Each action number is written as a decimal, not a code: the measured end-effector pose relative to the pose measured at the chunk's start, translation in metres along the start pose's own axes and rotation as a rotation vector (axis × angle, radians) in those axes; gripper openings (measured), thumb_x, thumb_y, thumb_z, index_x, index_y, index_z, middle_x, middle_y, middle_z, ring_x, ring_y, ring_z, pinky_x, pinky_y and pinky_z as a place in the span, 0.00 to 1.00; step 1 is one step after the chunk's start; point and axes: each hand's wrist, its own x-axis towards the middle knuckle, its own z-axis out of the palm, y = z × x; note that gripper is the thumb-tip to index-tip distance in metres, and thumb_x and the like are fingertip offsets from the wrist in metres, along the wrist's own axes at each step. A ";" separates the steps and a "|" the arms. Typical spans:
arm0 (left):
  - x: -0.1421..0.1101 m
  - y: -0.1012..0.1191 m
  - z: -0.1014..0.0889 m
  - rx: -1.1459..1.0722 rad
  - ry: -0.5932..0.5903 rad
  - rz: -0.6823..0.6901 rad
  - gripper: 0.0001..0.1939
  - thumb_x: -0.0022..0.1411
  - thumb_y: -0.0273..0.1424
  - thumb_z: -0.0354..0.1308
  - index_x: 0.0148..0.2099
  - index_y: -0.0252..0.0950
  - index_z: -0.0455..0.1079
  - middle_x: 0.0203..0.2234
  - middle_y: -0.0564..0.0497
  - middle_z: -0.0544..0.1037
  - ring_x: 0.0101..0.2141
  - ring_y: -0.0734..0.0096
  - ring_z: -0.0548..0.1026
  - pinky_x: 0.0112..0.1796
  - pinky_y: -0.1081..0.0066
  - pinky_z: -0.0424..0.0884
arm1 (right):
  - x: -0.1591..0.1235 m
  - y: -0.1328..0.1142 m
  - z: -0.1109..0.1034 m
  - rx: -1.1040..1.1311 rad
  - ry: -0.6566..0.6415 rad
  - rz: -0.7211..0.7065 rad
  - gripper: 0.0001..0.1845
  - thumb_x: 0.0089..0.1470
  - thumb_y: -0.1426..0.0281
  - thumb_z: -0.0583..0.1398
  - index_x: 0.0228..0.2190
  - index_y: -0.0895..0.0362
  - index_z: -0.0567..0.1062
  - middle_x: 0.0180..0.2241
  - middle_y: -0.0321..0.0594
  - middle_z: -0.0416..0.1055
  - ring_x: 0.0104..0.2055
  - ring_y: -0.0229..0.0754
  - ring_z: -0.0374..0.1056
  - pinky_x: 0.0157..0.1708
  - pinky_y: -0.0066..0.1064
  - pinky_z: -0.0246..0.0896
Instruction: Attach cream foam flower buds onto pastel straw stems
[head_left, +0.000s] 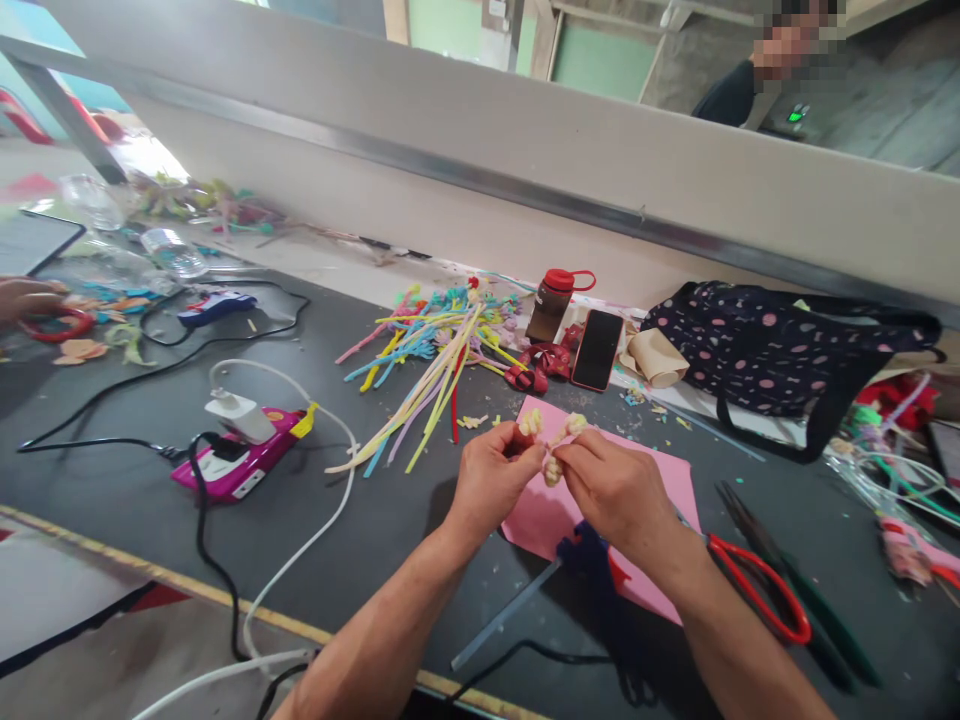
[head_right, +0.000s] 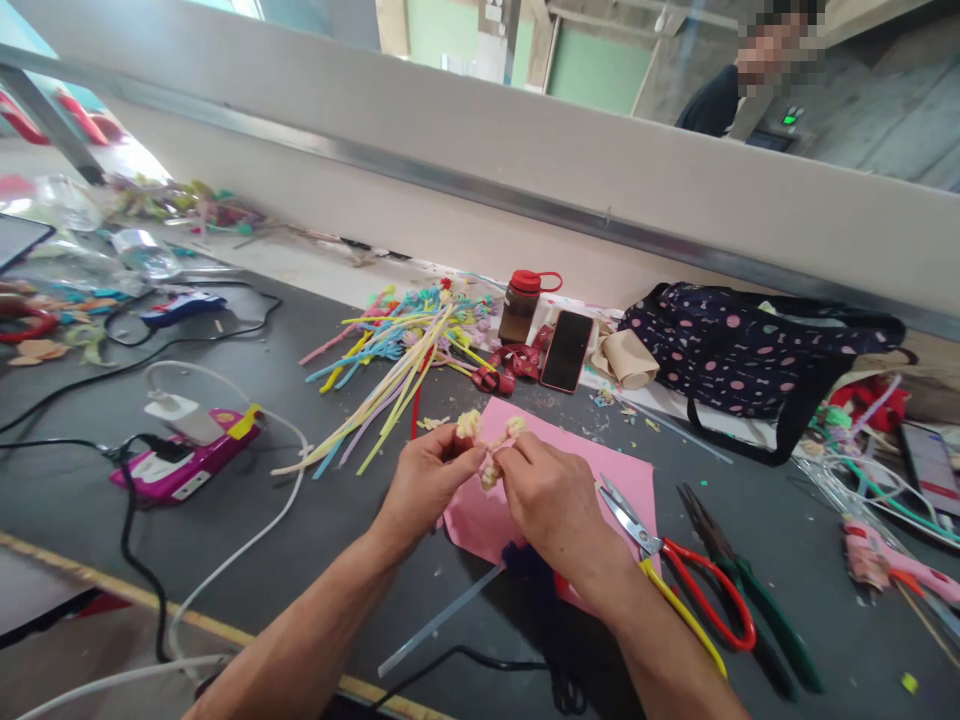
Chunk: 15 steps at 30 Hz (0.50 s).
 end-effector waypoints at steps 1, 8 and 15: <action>0.000 -0.001 0.000 0.041 -0.004 0.009 0.08 0.50 0.33 0.57 0.24 0.34 0.65 0.18 0.58 0.65 0.22 0.78 0.61 0.25 0.76 0.56 | -0.001 -0.001 -0.002 -0.077 -0.012 -0.029 0.09 0.55 0.75 0.53 0.32 0.56 0.73 0.32 0.42 0.70 0.34 0.40 0.67 0.33 0.29 0.55; 0.000 0.002 0.002 0.251 0.016 0.037 0.08 0.49 0.33 0.56 0.22 0.35 0.65 0.16 0.57 0.64 0.21 0.77 0.61 0.24 0.76 0.53 | -0.007 -0.006 -0.002 -0.340 -0.052 -0.106 0.08 0.54 0.77 0.54 0.33 0.56 0.72 0.32 0.42 0.69 0.29 0.40 0.64 0.27 0.31 0.50; -0.002 0.003 0.002 0.484 -0.002 0.074 0.04 0.48 0.29 0.54 0.23 0.37 0.69 0.18 0.56 0.70 0.21 0.76 0.64 0.25 0.75 0.53 | -0.003 -0.006 0.003 -0.291 -0.084 -0.160 0.07 0.54 0.75 0.54 0.30 0.57 0.72 0.28 0.40 0.68 0.30 0.40 0.62 0.29 0.31 0.50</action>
